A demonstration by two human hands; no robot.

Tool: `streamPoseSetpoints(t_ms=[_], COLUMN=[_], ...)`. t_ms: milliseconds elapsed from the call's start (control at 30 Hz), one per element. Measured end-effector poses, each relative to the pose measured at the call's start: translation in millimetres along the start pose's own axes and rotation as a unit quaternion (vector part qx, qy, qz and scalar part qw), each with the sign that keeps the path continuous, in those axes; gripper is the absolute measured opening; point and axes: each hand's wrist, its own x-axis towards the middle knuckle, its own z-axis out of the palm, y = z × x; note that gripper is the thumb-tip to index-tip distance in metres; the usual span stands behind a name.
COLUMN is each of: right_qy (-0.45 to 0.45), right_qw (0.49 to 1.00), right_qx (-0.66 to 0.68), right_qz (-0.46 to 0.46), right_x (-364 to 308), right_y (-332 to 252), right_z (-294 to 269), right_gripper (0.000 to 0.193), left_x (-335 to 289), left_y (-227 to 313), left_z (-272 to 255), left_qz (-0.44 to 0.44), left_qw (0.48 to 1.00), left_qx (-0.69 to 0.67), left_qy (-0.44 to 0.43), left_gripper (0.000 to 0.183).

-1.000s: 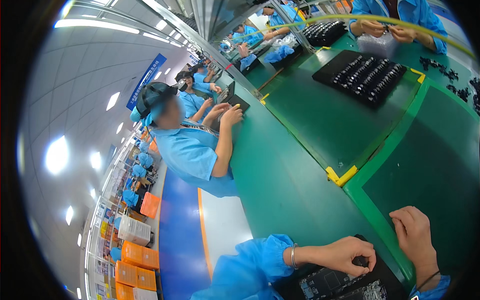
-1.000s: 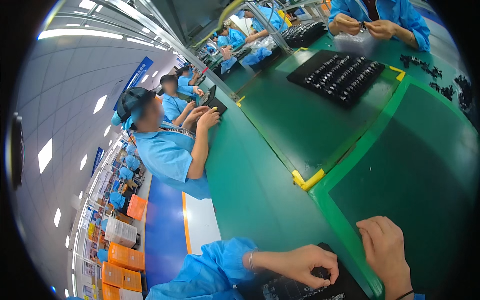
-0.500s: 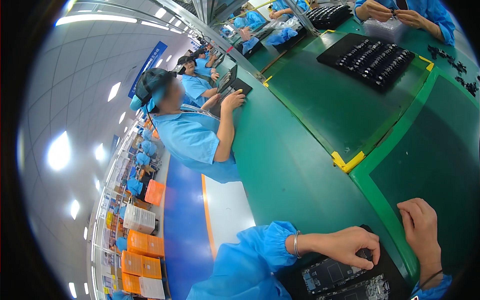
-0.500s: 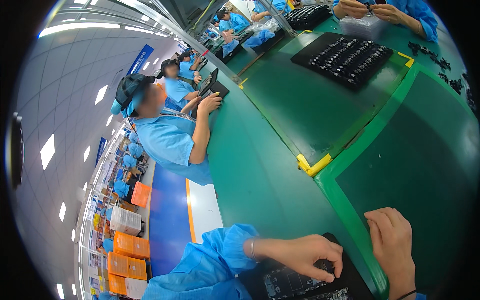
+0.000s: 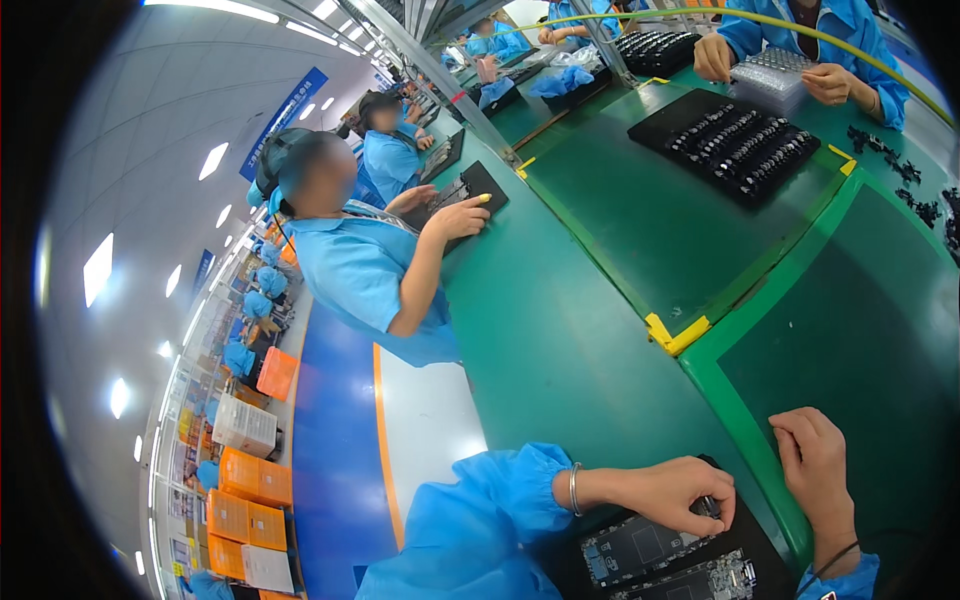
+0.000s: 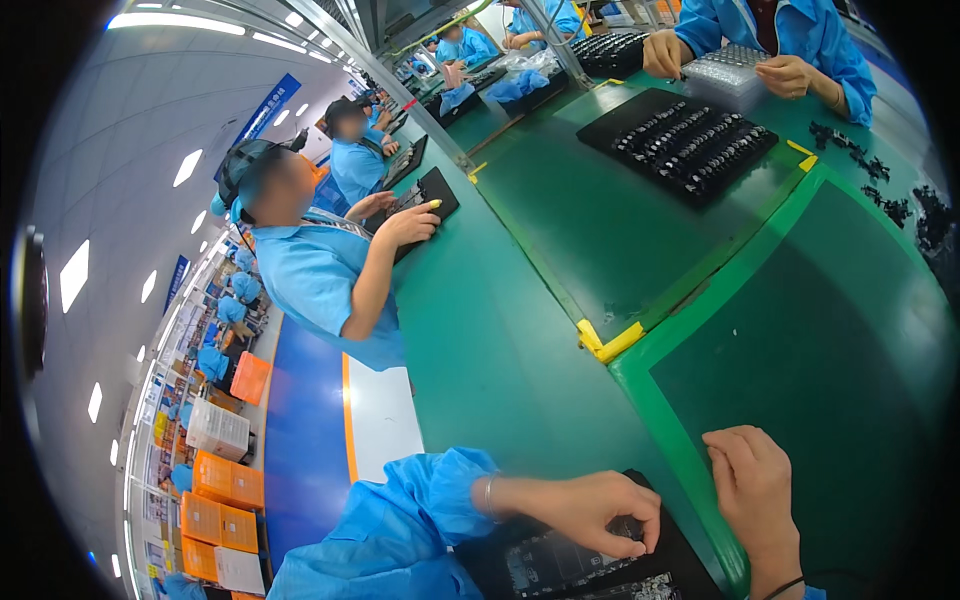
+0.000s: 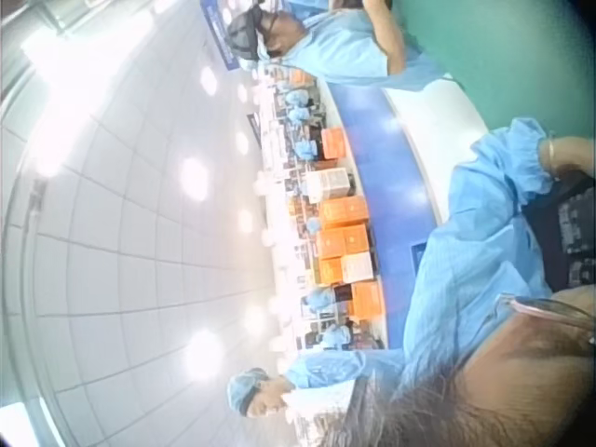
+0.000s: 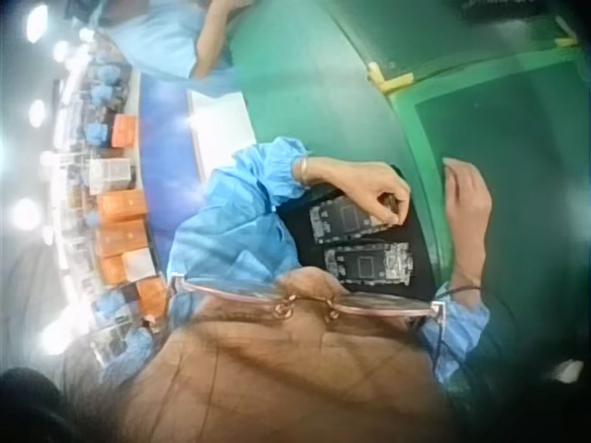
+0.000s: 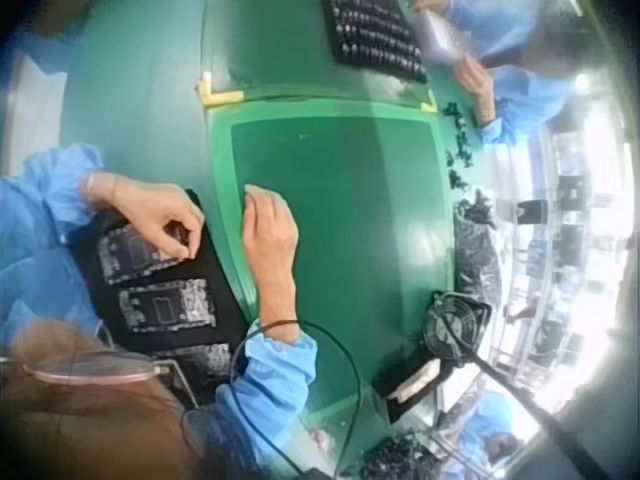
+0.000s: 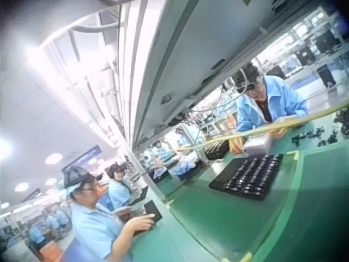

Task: The person assembles electronic components on circuit boards using a black cable to connect parts. They handle multiple boards on a green workbench and consult a laminated instruction sheet while performing precise hand movements to attach small components.

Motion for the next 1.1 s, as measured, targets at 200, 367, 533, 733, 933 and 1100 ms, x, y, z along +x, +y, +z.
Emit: streamPoseSetpoints(t_ms=[200,367,533,733,933,1100], right_qy=[-0.012,-0.01,-0.013,-0.008,-0.01,-0.001], right_qw=[1.0,1.0,1.0,0.999,1.0,1.0], right_qx=[-0.005,-0.013,-0.013,-0.019,-0.011,-0.01], right_qz=[-0.01,-0.018,-0.02,-0.028,-0.016,-0.016], right_x=[0.2,-0.5,0.3,-0.5,-0.9,-0.7], right_y=[-0.6,0.3,-1.2,0.3,-3.4,-2.4], right_z=[-0.4,-0.9,-0.4,1.6,-0.2,-1.0], right_gripper=[0.012,0.012,0.011,0.01,0.01,0.011], left_x=[-1.3,0.0,-0.1,-0.7,-1.0,0.3], left_y=[-3.3,-7.5,-7.3,-10.2,-7.4,-9.4], left_z=[0.4,2.9,4.0,3.1,3.3,3.6], left_qz=[0.004,0.022,0.032,0.044,0.037,0.046], left_qw=[1.0,0.999,0.999,0.998,0.999,0.999], left_qx=[0.022,0.039,0.032,0.035,0.022,0.015], left_qy=[-0.001,0.011,0.03,0.019,0.015,0.019], left_gripper=[0.014,0.014,0.016,0.014,0.015,0.015])
